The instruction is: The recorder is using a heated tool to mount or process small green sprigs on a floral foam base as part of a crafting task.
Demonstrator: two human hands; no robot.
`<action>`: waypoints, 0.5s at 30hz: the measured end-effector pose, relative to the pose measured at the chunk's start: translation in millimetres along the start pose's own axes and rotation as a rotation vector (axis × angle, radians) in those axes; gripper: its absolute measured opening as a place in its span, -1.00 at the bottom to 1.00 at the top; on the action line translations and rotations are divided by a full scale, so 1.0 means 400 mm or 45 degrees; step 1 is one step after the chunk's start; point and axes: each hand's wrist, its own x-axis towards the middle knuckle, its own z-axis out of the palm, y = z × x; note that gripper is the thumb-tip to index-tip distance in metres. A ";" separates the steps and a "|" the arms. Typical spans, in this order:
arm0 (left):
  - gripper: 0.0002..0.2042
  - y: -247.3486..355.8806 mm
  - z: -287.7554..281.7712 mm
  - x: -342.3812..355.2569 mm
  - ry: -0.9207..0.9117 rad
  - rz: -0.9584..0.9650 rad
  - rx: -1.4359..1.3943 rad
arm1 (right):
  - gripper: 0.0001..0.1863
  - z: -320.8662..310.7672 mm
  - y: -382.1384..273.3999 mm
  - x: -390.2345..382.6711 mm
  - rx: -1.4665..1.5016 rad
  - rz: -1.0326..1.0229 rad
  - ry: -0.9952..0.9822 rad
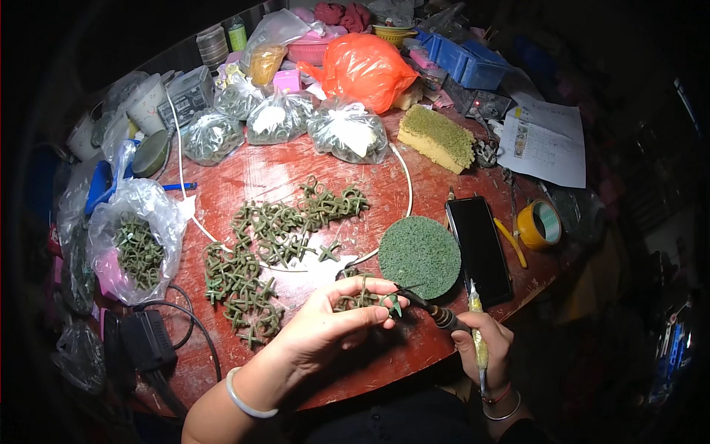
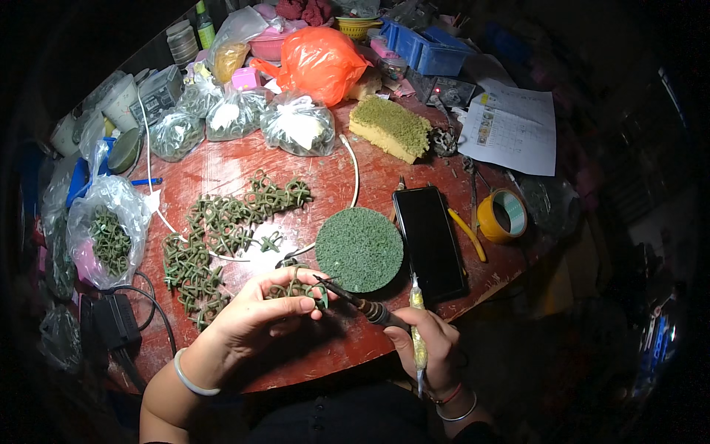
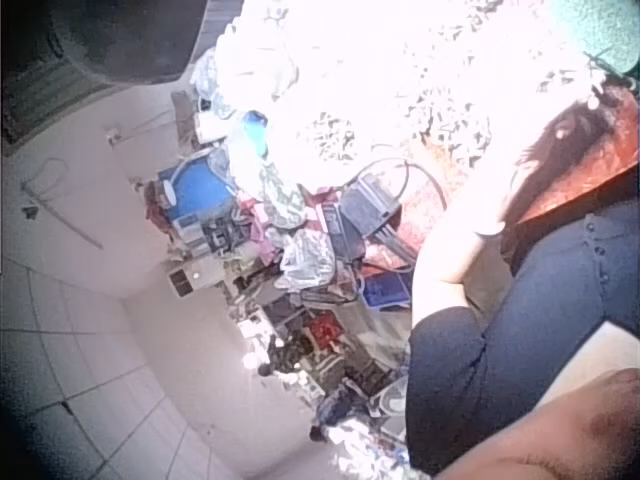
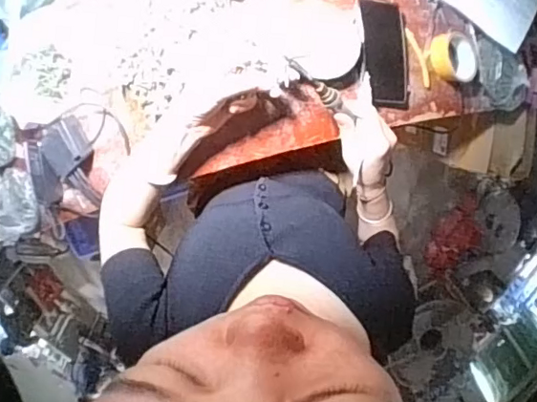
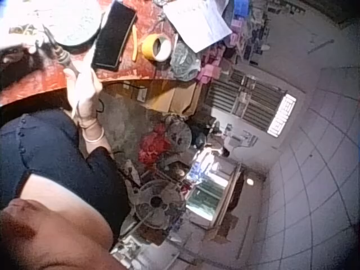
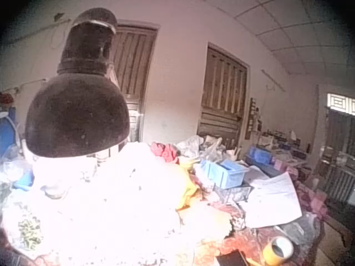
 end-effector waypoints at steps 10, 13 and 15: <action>-0.66 -0.010 0.014 0.000 0.045 0.075 0.021 | -0.79 -0.018 0.014 0.005 -0.214 0.067 0.187; -0.66 -0.019 0.006 0.006 0.027 0.325 0.262 | -0.79 -0.036 0.009 0.026 -0.383 -0.037 0.259; -0.66 -0.010 0.012 0.001 0.052 0.272 0.248 | -0.80 -0.047 0.001 0.029 -0.431 0.003 0.186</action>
